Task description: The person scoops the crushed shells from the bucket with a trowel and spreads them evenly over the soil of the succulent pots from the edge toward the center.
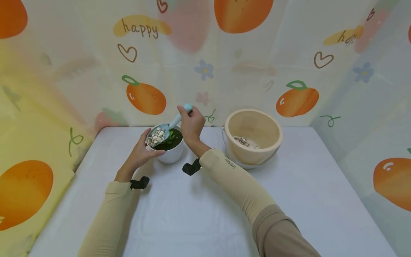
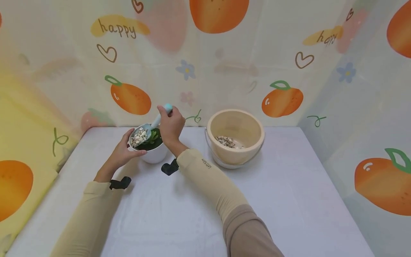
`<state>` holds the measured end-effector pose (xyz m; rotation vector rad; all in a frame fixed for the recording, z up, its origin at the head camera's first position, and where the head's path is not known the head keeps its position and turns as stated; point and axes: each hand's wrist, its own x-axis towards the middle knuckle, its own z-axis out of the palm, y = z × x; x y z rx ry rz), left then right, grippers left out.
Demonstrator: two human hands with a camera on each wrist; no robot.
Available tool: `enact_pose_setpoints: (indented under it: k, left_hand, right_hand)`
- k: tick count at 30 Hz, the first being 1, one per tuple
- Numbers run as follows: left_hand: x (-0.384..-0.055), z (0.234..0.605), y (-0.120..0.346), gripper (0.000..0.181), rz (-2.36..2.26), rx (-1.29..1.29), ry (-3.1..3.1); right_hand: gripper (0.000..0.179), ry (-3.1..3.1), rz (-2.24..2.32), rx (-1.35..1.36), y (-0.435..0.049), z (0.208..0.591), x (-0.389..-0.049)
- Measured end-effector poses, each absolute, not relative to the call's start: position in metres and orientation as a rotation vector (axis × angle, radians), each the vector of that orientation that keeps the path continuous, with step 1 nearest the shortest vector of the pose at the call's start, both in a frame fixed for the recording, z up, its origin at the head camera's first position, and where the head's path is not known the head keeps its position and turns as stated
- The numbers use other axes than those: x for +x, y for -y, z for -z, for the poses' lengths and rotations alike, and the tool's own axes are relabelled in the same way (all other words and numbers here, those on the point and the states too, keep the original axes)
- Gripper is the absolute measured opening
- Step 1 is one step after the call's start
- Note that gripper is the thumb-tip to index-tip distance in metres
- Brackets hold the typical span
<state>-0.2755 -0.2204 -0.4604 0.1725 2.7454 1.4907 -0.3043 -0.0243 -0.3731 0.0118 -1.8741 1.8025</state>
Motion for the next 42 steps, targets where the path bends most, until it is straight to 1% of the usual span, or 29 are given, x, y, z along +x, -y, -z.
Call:
enact_pose_setpoints:
  k: [7,11,19,26,32,37,42]
  left_hand:
    - [-0.269,0.464,0.211,0.113,-1.520,0.133,-2.816]
    - [-0.267,0.462,0.212,0.112,-1.482,0.141,-2.810]
    - [-0.272,0.460,0.220,0.114,-1.489,0.227,-2.710]
    - [-0.270,0.465,0.213,0.114,-1.506,0.166,-2.771]
    - [-0.265,0.460,0.205,0.114,-1.432,0.130,-2.834]
    - [-0.267,0.454,0.214,0.117,-1.392,0.184,-2.783]
    - [-0.273,0.457,0.218,0.118,-1.434,0.236,-2.721]
  right_hand:
    - [0.031,1.867,-1.781,0.028,0.024,0.372,-0.306]
    - [0.031,1.864,-1.805,0.047,0.023,0.372,-0.305]
    - [0.032,1.852,-1.821,0.062,0.025,0.371,-0.303]
    - [0.031,1.847,-1.810,0.086,0.025,0.371,-0.304]
    - [0.033,1.850,-1.799,0.090,0.023,0.370,-0.304]
    - [0.033,1.857,-1.785,0.069,0.022,0.370,-0.305]
    - [0.032,1.857,-1.784,0.068,0.022,0.370,-0.304]
